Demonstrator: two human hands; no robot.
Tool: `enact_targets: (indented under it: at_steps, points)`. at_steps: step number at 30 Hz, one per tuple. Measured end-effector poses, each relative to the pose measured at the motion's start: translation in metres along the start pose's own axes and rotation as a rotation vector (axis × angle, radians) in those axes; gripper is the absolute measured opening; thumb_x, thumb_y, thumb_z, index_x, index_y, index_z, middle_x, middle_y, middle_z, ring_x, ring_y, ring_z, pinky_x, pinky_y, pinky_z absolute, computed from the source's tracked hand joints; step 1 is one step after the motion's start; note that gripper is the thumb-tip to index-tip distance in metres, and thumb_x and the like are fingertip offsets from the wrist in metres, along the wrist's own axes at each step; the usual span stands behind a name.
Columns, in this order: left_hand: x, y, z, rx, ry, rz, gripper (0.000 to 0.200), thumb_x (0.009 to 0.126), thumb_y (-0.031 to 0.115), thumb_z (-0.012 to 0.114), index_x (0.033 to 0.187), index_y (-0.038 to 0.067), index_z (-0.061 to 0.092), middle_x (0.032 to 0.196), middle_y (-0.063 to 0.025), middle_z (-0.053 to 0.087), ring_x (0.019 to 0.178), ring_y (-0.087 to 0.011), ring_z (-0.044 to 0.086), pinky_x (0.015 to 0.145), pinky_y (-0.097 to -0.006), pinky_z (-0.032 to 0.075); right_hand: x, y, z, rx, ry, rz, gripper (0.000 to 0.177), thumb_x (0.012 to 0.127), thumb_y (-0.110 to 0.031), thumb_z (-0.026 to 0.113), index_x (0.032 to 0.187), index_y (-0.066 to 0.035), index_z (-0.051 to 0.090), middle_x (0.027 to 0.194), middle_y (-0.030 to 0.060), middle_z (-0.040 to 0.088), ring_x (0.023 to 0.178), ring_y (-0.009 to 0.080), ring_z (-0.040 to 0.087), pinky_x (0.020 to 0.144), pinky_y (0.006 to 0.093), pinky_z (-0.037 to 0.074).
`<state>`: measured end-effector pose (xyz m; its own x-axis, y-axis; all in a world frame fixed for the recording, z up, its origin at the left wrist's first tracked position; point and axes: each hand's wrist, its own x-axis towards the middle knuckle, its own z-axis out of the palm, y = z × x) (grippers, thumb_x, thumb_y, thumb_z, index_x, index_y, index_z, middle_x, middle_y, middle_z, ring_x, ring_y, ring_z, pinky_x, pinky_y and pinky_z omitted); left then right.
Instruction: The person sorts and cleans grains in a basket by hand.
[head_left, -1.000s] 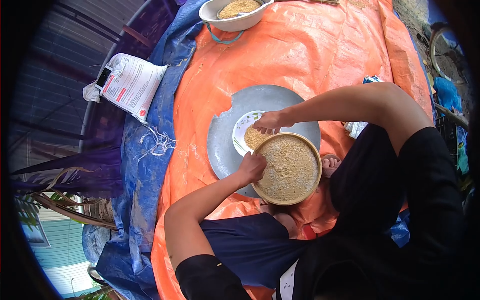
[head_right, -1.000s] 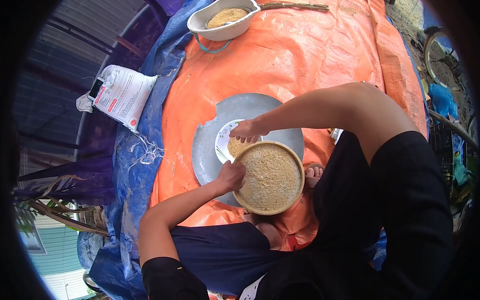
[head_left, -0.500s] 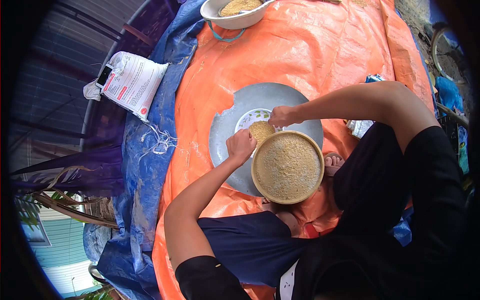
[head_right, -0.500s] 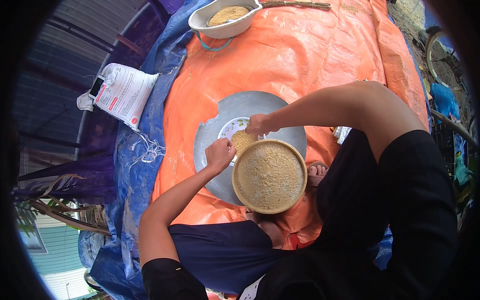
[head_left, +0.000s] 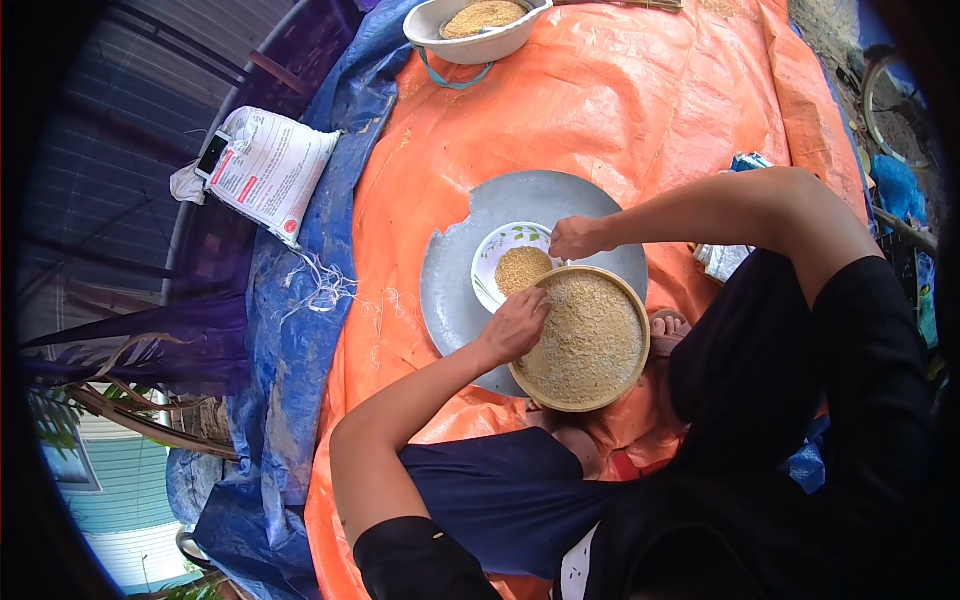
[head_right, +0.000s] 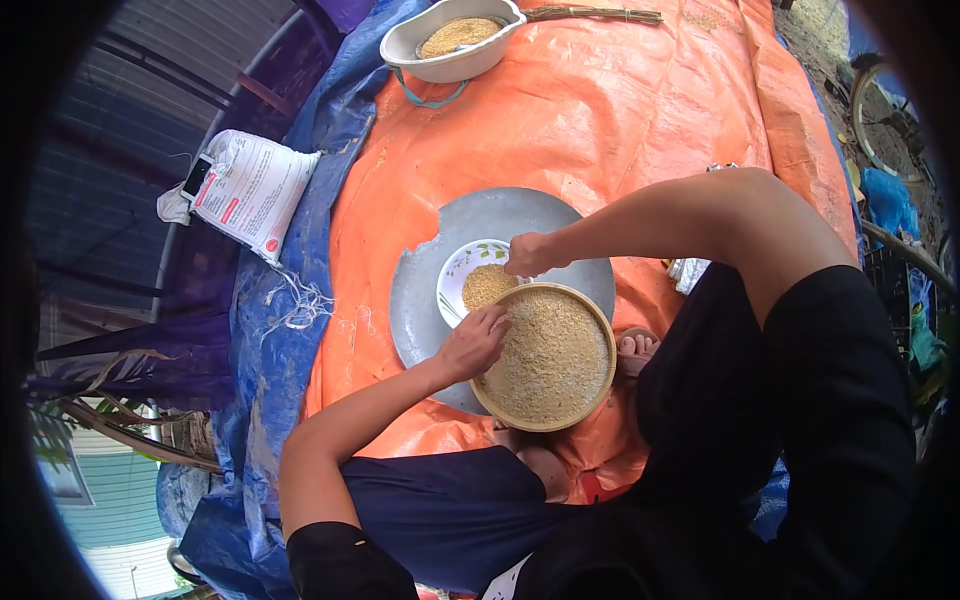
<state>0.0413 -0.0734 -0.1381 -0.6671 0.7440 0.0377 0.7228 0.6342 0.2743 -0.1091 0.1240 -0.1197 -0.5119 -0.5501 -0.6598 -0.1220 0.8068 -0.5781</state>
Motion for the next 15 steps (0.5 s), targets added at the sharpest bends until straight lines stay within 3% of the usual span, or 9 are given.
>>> enact_targets:
  at_steps: [3,9,15]
  points:
    - [-0.009,0.012,0.006,0.019,-0.081,-0.054,0.053,0.084,0.024,0.063,0.128,-0.002,0.047,0.141,-0.0259,0.035,0.134,-0.0395,0.033,0.110,-0.0431,0.031,-0.010,-0.001,-0.001,-0.015,0.022,-0.034,0.037,0.082,-0.034,0.055,0.102,-0.004,0.067,0.094,0.0145,0.067,0.089,0.0280,0.062,0.078,0.0387,0.049]
    - [-0.019,0.030,0.015,-0.133,-0.279,-0.059,0.058,0.084,0.026,0.064,0.131,-0.002,0.044,0.141,-0.0237,0.036,0.133,-0.0389,0.034,0.110,-0.0417,0.032,-0.014,0.005,-0.006,-0.013,-0.043,-0.050,0.037,0.084,-0.032,0.055,0.102,-0.002,0.066,0.092,0.0112,0.068,0.087,0.0229,0.064,0.078,0.0361,0.050]
    - [-0.029,0.041,0.036,-0.045,-0.292,0.261,0.050,0.085,0.022,0.057,0.127,-0.002,0.048,0.139,-0.0204,0.042,0.131,-0.0343,0.039,0.109,-0.0408,0.033,-0.018,0.016,-0.010,0.044,-0.045,-0.021,0.037,0.086,-0.033,0.055,0.102,-0.002,0.066,0.091,0.0102,0.069,0.084,0.0201,0.064,0.078,0.0343,0.051]
